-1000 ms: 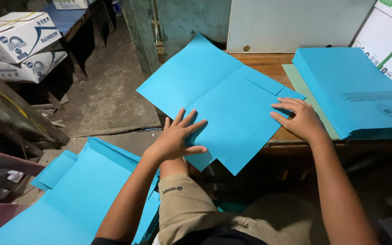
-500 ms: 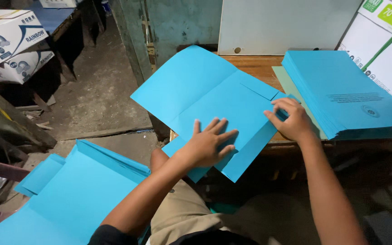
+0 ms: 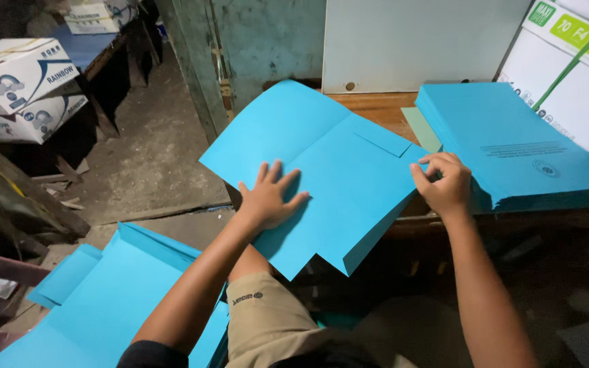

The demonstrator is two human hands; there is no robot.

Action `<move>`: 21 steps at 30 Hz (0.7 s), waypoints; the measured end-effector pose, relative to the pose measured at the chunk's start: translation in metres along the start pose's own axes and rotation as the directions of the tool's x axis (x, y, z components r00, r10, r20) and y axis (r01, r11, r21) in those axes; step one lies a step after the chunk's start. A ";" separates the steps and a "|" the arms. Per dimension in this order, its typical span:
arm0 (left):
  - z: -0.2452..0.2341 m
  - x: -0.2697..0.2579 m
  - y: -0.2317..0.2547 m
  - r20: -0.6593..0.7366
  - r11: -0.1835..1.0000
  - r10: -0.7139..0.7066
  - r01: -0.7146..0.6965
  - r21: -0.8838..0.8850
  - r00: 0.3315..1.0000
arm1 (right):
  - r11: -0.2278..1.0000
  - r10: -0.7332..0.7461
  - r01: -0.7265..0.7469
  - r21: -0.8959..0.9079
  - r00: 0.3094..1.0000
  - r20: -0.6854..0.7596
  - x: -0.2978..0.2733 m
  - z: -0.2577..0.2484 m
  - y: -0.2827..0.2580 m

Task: The person folds light blue paper sheets on a wooden table. They align the edges, fold the paper in half, and press the crease flat with both hands. The folded sheets are stacked on the table.

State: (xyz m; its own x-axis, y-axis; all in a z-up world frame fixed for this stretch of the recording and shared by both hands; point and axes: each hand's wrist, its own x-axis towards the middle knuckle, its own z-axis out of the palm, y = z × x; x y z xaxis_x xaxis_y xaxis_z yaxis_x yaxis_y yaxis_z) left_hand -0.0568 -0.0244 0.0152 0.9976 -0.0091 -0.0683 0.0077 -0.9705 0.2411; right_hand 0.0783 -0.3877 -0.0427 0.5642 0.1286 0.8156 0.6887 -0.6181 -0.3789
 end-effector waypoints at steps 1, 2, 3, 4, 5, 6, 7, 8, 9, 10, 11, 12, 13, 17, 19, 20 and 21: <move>0.006 0.009 -0.012 -0.005 1.000 0.002 -0.002 0.003 1.000 | 1.000 -0.003 0.003 0.000 1.000 -0.006 0.000 0.000 -0.003; 0.012 0.018 -0.023 -0.090 0.999 -0.044 0.042 -0.026 0.995 | 1.000 0.024 -0.024 -0.015 1.000 -0.005 0.000 -0.001 -0.006; 0.018 0.028 -0.035 -0.172 0.995 -0.091 0.082 -0.060 0.981 | 0.998 0.051 -0.051 -0.031 0.999 -0.005 0.001 -0.001 -0.009; 0.018 0.029 -0.035 -0.173 0.995 -0.089 0.081 -0.054 0.981 | 0.998 0.054 -0.055 -0.029 0.998 -0.009 0.000 -0.001 -0.009; 0.019 0.030 -0.034 -0.219 0.999 -0.050 0.045 -0.029 0.974 | 0.997 0.070 -0.070 -0.040 0.998 -0.004 -0.001 -0.002 -0.009; 0.018 0.033 -0.034 -0.265 1.000 -0.006 0.008 0.004 0.964 | 0.995 0.088 -0.089 -0.049 0.996 -0.006 -0.003 -0.001 -0.009; 0.010 0.026 -0.023 -0.266 1.000 0.000 0.004 0.016 0.964 | 0.994 0.094 -0.095 -0.045 0.995 -0.016 0.001 0.002 -0.008; 0.006 0.018 -0.009 -0.215 0.988 0.151 -0.142 0.059 0.965 | 0.993 0.092 -0.092 -0.080 0.996 -0.005 0.000 0.002 -0.005; 0.002 0.010 0.005 -0.158 0.954 0.298 -0.286 0.093 0.941 | 0.989 0.090 -0.089 -0.114 0.996 0.007 0.000 0.002 -0.002; 0.007 0.006 0.012 -0.144 0.950 0.309 -0.298 0.091 0.940 | 0.987 0.106 -0.105 -0.124 0.994 0.006 -0.004 0.003 -0.002; 0.012 0.002 0.020 -0.067 0.925 0.378 -0.374 0.058 0.923 | 0.980 0.161 -0.164 -0.112 0.986 -0.037 -0.009 0.003 -0.003; 0.010 0.002 0.027 -0.010 0.895 0.445 -0.444 0.026 0.896 | 0.974 0.197 -0.205 -0.095 0.976 -0.088 -0.002 0.006 -0.003; 0.009 -0.004 0.030 -0.015 0.891 0.454 -0.454 0.030 0.891 | 0.974 0.194 -0.204 -0.101 0.976 -0.099 -0.002 -0.005 -0.013; 0.002 -0.013 0.037 0.049 0.934 0.328 -0.331 0.134 0.943 | 0.825 0.564 -0.531 -0.193 0.797 0.215 0.017 -0.024 -0.028; 0.009 -0.025 0.042 0.075 0.943 0.298 -0.305 0.131 0.952 | 0.797 0.603 -0.564 -0.214 0.756 0.255 0.018 -0.024 -0.028; 0.009 -0.030 0.044 0.040 0.956 0.244 -0.247 0.159 0.969 | 0.802 0.594 -0.585 -0.121 0.761 0.260 0.025 -0.018 -0.029; 0.009 -0.035 0.046 0.003 0.965 0.190 -0.187 0.184 0.982 | 0.800 0.583 -0.599 -0.026 0.768 0.264 0.033 -0.013 -0.031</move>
State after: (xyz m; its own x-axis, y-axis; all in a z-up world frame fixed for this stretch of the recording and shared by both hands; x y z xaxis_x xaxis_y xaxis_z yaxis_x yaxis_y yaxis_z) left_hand -0.0921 -0.0704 0.0201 0.9807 -0.1941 -0.0245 -0.1921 -0.9791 0.0672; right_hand 0.0699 -0.3746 0.0013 0.9554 -0.0569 0.2896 0.2013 -0.5920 -0.7804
